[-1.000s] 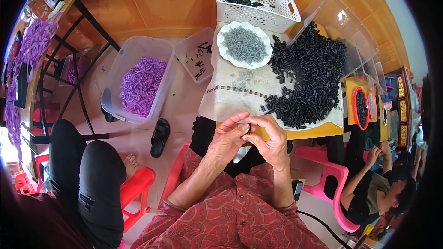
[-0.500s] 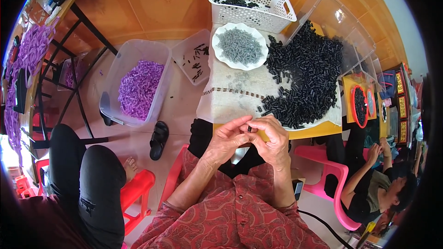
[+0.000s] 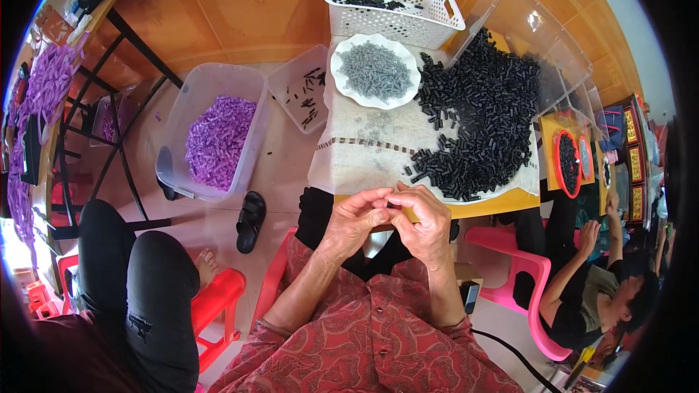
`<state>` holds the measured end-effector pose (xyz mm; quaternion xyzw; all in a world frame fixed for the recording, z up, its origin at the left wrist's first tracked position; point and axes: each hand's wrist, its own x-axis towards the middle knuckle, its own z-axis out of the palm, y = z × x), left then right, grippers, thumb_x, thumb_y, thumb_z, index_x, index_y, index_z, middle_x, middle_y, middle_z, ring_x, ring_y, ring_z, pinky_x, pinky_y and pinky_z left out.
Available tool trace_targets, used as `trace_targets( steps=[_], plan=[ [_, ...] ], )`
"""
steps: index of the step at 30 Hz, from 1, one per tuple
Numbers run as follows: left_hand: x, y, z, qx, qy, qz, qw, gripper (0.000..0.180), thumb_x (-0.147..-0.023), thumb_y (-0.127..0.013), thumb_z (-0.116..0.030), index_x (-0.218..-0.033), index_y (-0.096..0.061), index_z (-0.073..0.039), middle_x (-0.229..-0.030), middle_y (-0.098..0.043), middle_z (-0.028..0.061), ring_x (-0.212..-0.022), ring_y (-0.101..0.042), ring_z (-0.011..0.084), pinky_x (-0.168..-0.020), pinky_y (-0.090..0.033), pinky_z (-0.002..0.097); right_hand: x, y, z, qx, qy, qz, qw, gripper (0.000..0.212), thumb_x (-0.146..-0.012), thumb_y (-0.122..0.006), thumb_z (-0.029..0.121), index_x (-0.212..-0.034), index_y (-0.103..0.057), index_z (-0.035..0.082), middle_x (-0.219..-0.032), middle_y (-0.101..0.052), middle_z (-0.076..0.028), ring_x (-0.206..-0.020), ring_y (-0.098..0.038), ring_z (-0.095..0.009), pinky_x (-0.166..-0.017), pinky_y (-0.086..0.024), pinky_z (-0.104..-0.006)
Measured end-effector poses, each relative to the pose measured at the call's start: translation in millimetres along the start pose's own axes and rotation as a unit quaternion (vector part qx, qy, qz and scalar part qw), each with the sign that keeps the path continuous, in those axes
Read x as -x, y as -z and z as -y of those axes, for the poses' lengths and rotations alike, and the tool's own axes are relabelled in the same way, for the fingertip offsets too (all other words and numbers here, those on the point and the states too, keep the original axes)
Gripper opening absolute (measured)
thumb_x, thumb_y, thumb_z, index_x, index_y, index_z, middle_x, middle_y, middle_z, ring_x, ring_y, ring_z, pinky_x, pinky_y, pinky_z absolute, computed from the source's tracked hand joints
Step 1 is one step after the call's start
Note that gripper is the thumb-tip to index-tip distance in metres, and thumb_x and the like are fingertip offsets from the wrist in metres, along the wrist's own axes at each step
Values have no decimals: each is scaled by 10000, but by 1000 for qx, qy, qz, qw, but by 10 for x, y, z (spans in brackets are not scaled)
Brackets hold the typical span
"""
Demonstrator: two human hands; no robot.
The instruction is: Manual assembly of small black and silver industrial components.
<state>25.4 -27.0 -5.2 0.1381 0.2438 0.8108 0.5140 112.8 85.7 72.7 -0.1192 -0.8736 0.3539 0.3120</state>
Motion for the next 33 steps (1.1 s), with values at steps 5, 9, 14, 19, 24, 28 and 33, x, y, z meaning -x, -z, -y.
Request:
trace_targets(
  steps=[5, 9, 14, 19, 24, 28, 33],
  plan=[
    [-7, -111, -68, -15, 35, -36, 999, 389, -894, -612, -13, -1278, -566, -55, -1025, -616, 17, -947, -603, 128, -898, -526, 312, 7, 20, 19, 17, -28, -10, 999, 283, -690, -760, -19, -936, -627, 20, -773, -653, -117, -726, -640, -287, -826, -549, -390],
    [-20, -187, -145, 34, 39, -51, 997, 356, -932, -570, -49, -1288, -558, -58, -1074, -630, 39, -963, -617, 140, -880, -541, 344, 32, 33, -10, -14, -44, -14, 999, 339, -685, -782, 3, -988, -630, 23, -811, -651, -130, -769, -639, -283, -782, -533, -360],
    [-41, -152, -124, 33, 18, -52, 998, 322, -942, -548, -41, -1262, -574, -49, -1073, -655, 74, -961, -646, 176, -843, -561, 373, 43, -1, -16, -32, -56, -20, 998, 371, -676, -792, 8, -1011, -631, 19, -867, -646, -142, -803, -639, -284, -731, -519, -362],
    [-53, -124, -112, 38, 17, -59, 997, 316, -936, -553, -33, -1251, -578, -37, -1060, -659, 78, -935, -649, 172, -835, -565, 367, 31, -1, 11, -39, -69, -8, 997, 394, -657, -797, 4, -1013, -631, 22, -867, -639, -142, -795, -636, -269, -682, -519, -337],
    [-85, -148, -161, -10, 44, -121, 992, 311, -930, -557, -23, -1239, -582, -18, -1037, -658, 72, -870, -652, 145, -758, -574, 312, 8, -8, -41, -21, -39, 18, 999, 395, -681, -767, -46, -1054, -653, 13, -914, -671, -110, -777, -635, -215, -684, -519, -302],
    [-156, -133, -246, -47, 52, -129, 989, 288, -934, -530, -19, -1213, -593, 12, -1050, -660, 119, -901, -659, 201, -792, -567, 361, -20, -27, -71, -23, -17, -22, 999, 346, -718, -734, -62, -1047, -644, -1, -927, -678, -125, -784, -639, -241, -696, -518, -306],
    [-505, -156, -451, -57, 56, -192, 978, 254, -941, -569, -101, -1174, -621, -15, -881, -661, 79, -706, -631, 152, -653, -541, 298, -18, 11, -114, 14, -54, -72, 996, 304, -730, -728, -36, -1014, -628, -6, -890, -661, -129, -772, -621, -280, -667, -504, -339]
  ],
)
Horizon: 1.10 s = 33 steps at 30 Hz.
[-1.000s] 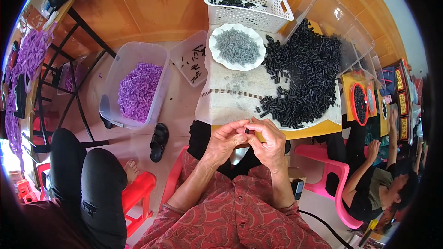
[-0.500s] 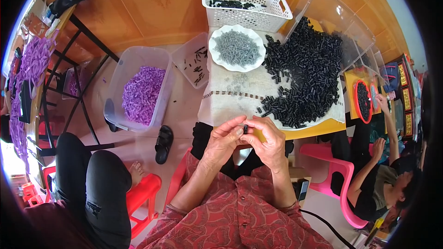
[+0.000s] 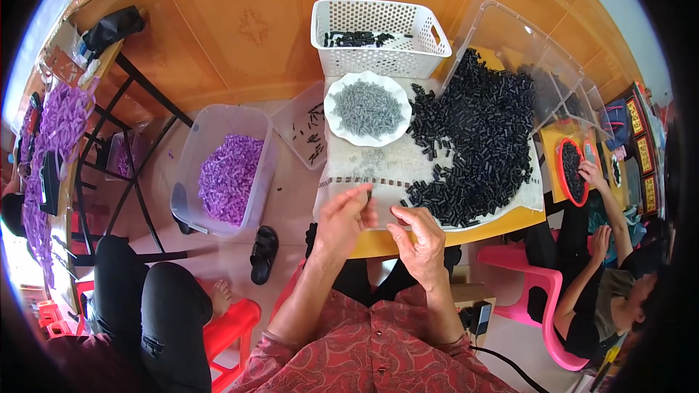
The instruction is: Manual assembly of small black and silver industrial components.
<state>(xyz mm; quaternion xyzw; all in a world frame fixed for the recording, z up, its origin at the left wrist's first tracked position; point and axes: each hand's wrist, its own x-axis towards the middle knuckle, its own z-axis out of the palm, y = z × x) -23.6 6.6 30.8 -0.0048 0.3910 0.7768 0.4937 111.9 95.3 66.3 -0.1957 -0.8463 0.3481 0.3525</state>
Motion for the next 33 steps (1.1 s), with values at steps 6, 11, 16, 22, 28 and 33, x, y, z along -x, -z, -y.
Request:
trace_targets(
  steps=[6, 11, 16, 22, 28, 33],
  plan=[
    [-1037, -577, -703, -5, -91, 21, 996, 158, -931, -563, -95, -1020, -628, 18, -802, -632, 78, -657, -614, 163, -577, -519, 295, 77, -13, -121, -13, 16, 52, 998, 183, -752, -718, -34, -919, -655, 6, -798, -663, -111, -678, -610, -233, -602, -478, -307],
    [-1912, -999, -1365, -39, -156, 44, 986, 158, -945, -517, -65, -1017, -520, 75, -867, -591, 120, -742, -615, 195, -660, -565, 330, 59, -9, -77, -29, 23, 66, 997, 167, -755, -696, -47, -910, -650, -4, -785, -659, -112, -682, -609, -255, -606, -476, -322],
    [-1961, -1015, -1407, -34, -165, 32, 985, 244, -934, -545, -88, -1066, -496, 112, -932, -583, 166, -848, -624, 273, -762, -566, 391, 32, 45, -118, -13, -1, 77, 997, 125, -774, -674, -26, -895, -645, -11, -805, -651, -126, -712, -610, -299, -637, -492, -359],
    [-1123, -510, -790, -31, -151, 4, 988, 242, -938, -570, -110, -1111, -583, 58, -963, -646, 152, -798, -630, 197, -724, -549, 336, -155, 197, -360, 56, -36, -19, 998, 128, -766, -685, -22, -882, -648, 19, -797, -651, -111, -715, -615, -285, -633, -492, -350],
    [-299, -224, -263, -48, -83, -43, 994, 221, -946, -550, -105, -1116, -611, 23, -964, -659, 116, -776, -619, 140, -702, -526, 284, -411, 379, -851, 198, -103, -105, 969, 81, -788, -656, 17, -862, -649, 49, -813, -628, -125, -739, -613, -308, -646, -484, -378],
    [-82, 51, 28, -36, -54, -54, 996, 218, -947, -552, -103, -1117, -610, 22, -942, -673, 113, -708, -623, 130, -660, -534, 278, -586, 342, -961, 262, -106, -91, 955, 89, -788, -673, 55, -871, -654, 80, -803, -610, -96, -759, -604, -298, -656, -492, -395]
  ],
)
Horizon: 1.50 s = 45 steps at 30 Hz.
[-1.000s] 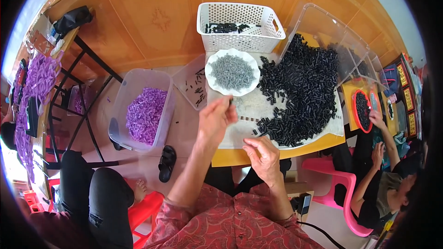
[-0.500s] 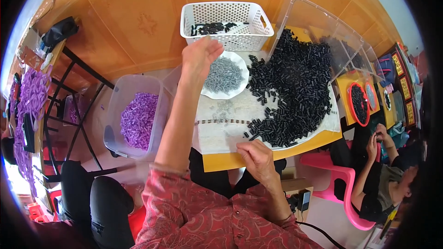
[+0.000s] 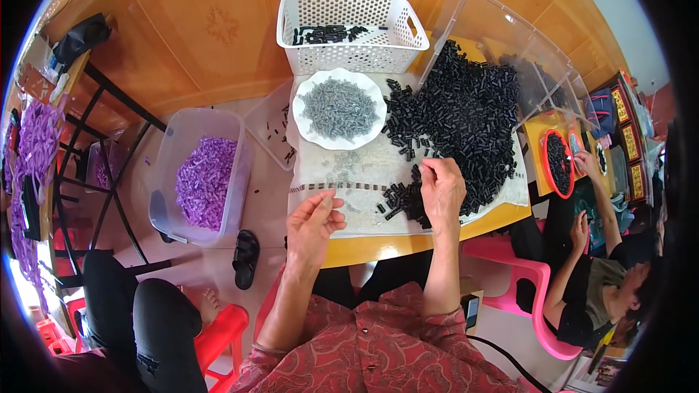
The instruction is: Manual assembly of small black and silver industrial components.
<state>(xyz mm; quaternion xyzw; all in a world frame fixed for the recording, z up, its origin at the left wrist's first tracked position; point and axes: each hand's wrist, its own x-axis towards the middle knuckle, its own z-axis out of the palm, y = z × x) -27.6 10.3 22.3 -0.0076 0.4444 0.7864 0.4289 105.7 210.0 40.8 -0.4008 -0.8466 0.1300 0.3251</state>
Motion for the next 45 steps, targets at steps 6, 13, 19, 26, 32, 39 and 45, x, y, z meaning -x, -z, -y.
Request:
trace_targets(
  steps=[6, 13, 19, 26, 32, 39, 45],
  plan=[
    [106, 101, 113, 10, 23, 6, 1000, 209, -947, -563, -103, -1117, -617, 7, -937, -667, 102, -701, -622, 129, -662, -534, 277, -132, -154, 64, 112, 20, 49, 992, 148, -758, -716, 98, -896, -671, 67, -871, -593, -100, -859, -577, -297, -728, -464, -414],
    [170, 92, 131, 15, 30, 9, 999, 210, -943, -577, -112, -1110, -619, 8, -943, -667, 97, -700, -620, 125, -667, -530, 271, -120, -135, 128, 85, 40, 137, 986, 148, -735, -719, 95, -877, -685, 78, -901, -597, -81, -927, -553, -279, -797, -407, -401],
    [197, 86, 119, 15, 36, 12, 999, 212, -938, -586, -115, -1109, -620, 5, -947, -667, 96, -704, -618, 123, -670, -532, 272, -51, -127, 132, 74, 43, 144, 986, 163, -739, -686, 22, -891, -689, 80, -879, -615, -65, -929, -564, -269, -808, -401, -388],
    [231, 99, 136, 17, 35, 16, 999, 222, -947, -563, -114, -1129, -609, 3, -961, -671, 102, -715, -623, 120, -668, -521, 264, -29, -146, 195, 92, 75, 138, 983, 143, -767, -672, 33, -896, -687, 93, -863, -616, -56, -907, -569, -261, -791, -389, -399],
    [282, 126, 202, 27, 44, 23, 998, 227, -947, -570, -119, -1135, -607, 3, -954, -670, 100, -711, -627, 121, -664, -526, 266, 57, -151, 157, 72, 99, 116, 986, 116, -770, -694, 83, -880, -659, 88, -829, -602, -55, -859, -555, -259, -793, -365, -417],
    [330, 105, 226, 14, 36, 49, 998, 225, -940, -588, -126, -1129, -623, -9, -970, -663, 80, -718, -618, 107, -680, -534, 255, 285, -62, 386, -267, -64, 206, 939, 221, -839, -636, 6, -1059, -622, 21, -922, -670, -76, -819, -613, -141, -740, -474, -273],
    [384, 36, 238, 8, 5, 72, 997, 234, -942, -586, -125, -1136, -628, -2, -979, -669, 68, -730, -613, 95, -683, -536, 248, 566, 70, 704, -488, -144, 282, 814, 281, -868, -627, -12, -1148, -614, 6, -981, -673, -63, -874, -601, -93, -783, -484, -230]
  ],
)
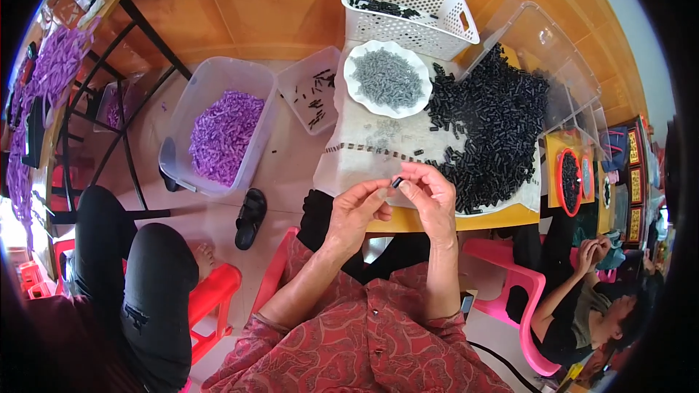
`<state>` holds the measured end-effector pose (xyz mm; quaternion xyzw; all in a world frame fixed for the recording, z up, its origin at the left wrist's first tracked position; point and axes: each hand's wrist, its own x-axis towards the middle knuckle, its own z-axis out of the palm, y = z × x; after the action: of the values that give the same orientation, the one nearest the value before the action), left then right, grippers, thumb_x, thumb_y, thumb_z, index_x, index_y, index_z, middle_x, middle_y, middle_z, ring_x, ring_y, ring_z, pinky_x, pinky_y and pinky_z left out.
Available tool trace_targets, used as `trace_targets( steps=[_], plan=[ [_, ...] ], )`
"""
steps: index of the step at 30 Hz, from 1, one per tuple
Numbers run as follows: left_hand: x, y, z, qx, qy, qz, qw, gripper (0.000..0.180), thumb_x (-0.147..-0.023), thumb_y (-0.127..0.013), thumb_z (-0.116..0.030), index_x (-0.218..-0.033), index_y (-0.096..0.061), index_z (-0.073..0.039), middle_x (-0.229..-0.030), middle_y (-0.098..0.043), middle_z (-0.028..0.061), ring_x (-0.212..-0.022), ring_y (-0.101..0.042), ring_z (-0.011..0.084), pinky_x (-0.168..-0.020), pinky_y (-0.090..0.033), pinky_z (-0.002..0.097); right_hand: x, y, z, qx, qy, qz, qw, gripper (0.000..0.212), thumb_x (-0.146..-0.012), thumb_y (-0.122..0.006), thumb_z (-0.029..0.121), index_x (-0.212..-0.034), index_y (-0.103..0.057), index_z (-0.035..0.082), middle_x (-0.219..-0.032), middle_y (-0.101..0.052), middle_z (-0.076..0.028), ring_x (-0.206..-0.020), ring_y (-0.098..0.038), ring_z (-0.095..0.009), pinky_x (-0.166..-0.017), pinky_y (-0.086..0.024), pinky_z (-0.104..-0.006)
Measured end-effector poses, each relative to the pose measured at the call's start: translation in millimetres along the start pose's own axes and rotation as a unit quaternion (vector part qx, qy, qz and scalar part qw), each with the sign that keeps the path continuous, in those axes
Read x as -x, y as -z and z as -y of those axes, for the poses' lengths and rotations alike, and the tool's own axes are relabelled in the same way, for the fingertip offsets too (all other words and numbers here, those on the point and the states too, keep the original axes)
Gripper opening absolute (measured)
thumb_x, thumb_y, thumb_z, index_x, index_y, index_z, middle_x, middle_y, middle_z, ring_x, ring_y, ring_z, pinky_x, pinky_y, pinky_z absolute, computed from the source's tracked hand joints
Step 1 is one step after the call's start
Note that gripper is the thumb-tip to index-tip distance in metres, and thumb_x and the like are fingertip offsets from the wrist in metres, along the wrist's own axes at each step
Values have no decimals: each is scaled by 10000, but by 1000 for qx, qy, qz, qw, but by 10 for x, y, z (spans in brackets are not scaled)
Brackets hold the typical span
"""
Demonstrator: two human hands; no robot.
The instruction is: Manual assembly of small black and silver industrial components.
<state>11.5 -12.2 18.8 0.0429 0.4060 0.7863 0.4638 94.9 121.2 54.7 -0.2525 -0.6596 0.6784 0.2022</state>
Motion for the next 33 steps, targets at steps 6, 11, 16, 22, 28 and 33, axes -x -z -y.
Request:
trace_targets(
  steps=[6, 11, 16, 22, 28, 33],
  plan=[
    [26, 5, 6, 35, -13, -17, 999, 227, -933, -599, -113, -1126, -630, 3, -953, -672, 60, -728, -624, 109, -674, -540, 256, 75, -132, 8, 128, 116, -15, 985, 230, -836, -646, -33, -1064, -650, 5, -931, -685, -65, -817, -614, -102, -767, -488, -239],
    [42, 28, -18, 129, 9, 1, 992, 199, -921, -611, -88, -1100, -634, -5, -902, -668, 57, -733, -635, 122, -664, -540, 265, 101, -208, 154, 250, 202, -21, 947, 212, -798, -665, -48, -994, -677, 32, -855, -670, -84, -764, -620, -178, -713, -486, -277],
    [23, 40, 9, 129, -5, -8, 992, 191, -915, -619, -85, -1088, -638, -6, -902, -668, 56, -725, -628, 118, -670, -523, 257, 133, -265, 160, 299, 239, -23, 924, 195, -785, -669, -56, -957, -679, 35, -854, -658, -98, -762, -618, -233, -693, -483, -303],
    [50, 38, -15, 125, -24, 9, 992, 202, -933, -597, -105, -1103, -634, -2, -916, -665, 65, -749, -615, 116, -688, -511, 261, 189, -258, 166, 243, 191, -26, 951, 156, -809, -653, -52, -951, -665, 11, -866, -643, -101, -777, -620, -186, -694, -478, -266],
    [92, -28, -74, 161, -28, 87, 983, 231, -956, -547, -94, -1150, -614, 14, -980, -661, 98, -800, -612, 140, -725, -511, 281, 247, -200, 85, 33, 103, -49, 993, 124, -860, -644, -25, -984, -649, -30, -894, -624, -62, -811, -605, -123, -736, -461, -226],
    [113, -24, -39, 133, -52, 112, 983, 233, -940, -555, -47, -1157, -609, 18, -1006, -661, 110, -817, -614, 150, -744, -511, 293, 260, -144, 13, -39, 77, -28, 996, 129, -870, -640, -19, -998, -644, -36, -918, -609, -52, -840, -588, -106, -750, -455, -221]
  ],
)
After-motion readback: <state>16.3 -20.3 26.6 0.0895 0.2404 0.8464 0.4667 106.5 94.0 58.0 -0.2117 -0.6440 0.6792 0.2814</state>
